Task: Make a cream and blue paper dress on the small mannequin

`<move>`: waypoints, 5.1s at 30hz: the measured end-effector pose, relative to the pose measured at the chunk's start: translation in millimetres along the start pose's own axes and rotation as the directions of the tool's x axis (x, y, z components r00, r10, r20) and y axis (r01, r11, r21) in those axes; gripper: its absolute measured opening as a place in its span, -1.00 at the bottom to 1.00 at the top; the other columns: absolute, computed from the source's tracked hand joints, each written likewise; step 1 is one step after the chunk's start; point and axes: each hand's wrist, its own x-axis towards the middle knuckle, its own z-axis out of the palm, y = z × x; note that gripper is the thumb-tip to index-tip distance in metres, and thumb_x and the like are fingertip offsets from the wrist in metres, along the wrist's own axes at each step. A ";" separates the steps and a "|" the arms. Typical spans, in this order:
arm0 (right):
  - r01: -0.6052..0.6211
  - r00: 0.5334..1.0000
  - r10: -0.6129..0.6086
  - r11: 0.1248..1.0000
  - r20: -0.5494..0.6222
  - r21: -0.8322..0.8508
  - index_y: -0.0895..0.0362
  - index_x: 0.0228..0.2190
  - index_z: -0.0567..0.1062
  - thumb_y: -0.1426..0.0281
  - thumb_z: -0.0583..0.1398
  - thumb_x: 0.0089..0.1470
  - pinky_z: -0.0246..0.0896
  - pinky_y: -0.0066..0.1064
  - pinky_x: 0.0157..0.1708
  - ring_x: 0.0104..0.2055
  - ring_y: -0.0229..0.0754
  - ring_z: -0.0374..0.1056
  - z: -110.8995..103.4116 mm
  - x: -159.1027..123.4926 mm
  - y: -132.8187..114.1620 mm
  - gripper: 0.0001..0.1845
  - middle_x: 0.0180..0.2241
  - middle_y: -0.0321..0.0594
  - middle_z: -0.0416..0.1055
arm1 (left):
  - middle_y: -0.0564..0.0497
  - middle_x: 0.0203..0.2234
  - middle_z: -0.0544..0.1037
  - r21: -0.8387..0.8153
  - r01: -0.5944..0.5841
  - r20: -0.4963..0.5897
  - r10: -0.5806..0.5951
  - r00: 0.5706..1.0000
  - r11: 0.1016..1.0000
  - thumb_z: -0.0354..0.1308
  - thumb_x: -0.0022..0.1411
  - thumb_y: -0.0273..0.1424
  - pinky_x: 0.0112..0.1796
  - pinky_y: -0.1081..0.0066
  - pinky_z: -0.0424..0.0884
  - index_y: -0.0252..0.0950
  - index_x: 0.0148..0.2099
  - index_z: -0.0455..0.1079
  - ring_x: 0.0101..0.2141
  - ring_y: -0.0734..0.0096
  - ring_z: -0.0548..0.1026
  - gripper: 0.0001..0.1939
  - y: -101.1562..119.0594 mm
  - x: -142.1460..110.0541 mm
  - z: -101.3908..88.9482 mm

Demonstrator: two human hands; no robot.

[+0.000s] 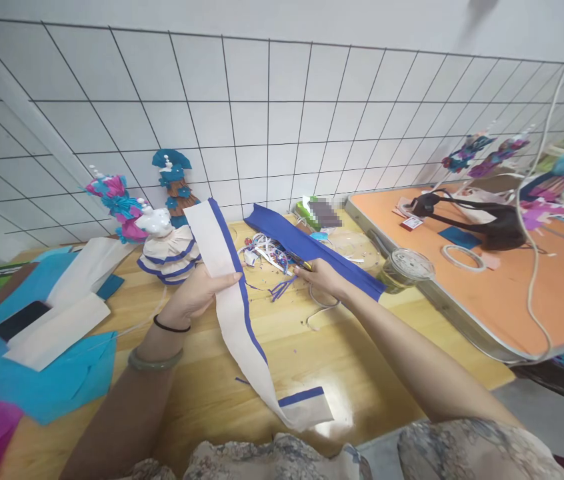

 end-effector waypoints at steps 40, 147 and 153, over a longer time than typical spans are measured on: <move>-0.072 0.951 -0.127 0.798 0.283 0.598 0.19 -0.31 0.39 0.03 -0.06 0.14 -0.30 -0.53 -0.70 -0.68 -0.41 -0.18 23.9 -61.6 -62.7 -0.51 -0.66 -0.47 -0.04 | -0.16 -0.09 0.50 0.033 0.004 -0.039 -0.003 0.999 0.999 0.30 -0.06 -0.44 -0.07 0.15 0.35 -0.35 -0.08 0.39 -0.10 0.08 0.44 -0.57 -8.0 6.9 -10.5; 0.168 0.984 -0.142 0.930 -0.104 0.328 0.11 -0.67 0.17 0.12 -0.16 0.24 0.00 -0.46 -0.53 -0.64 -0.31 0.11 89.6 -60.6 -84.9 -0.46 -0.74 -0.38 0.14 | -0.03 -0.35 0.58 -0.067 -0.019 -0.218 0.004 0.976 0.998 0.32 -0.14 -0.49 -0.23 0.33 0.41 -0.35 -0.27 0.45 -0.32 0.29 0.50 -0.71 -10.5 6.5 12.0; 0.182 0.983 -0.161 0.910 -0.085 0.373 0.12 -0.70 0.20 0.16 -0.19 0.26 0.04 -0.46 -0.47 -0.63 -0.32 0.15 89.1 -62.7 -85.0 -0.42 -0.74 -0.37 0.17 | -0.03 -0.35 0.58 -0.073 -0.028 -0.226 0.011 0.974 0.997 0.32 -0.15 -0.50 -0.22 0.31 0.41 -0.35 -0.27 0.46 -0.32 0.28 0.51 -0.71 -13.0 8.4 9.4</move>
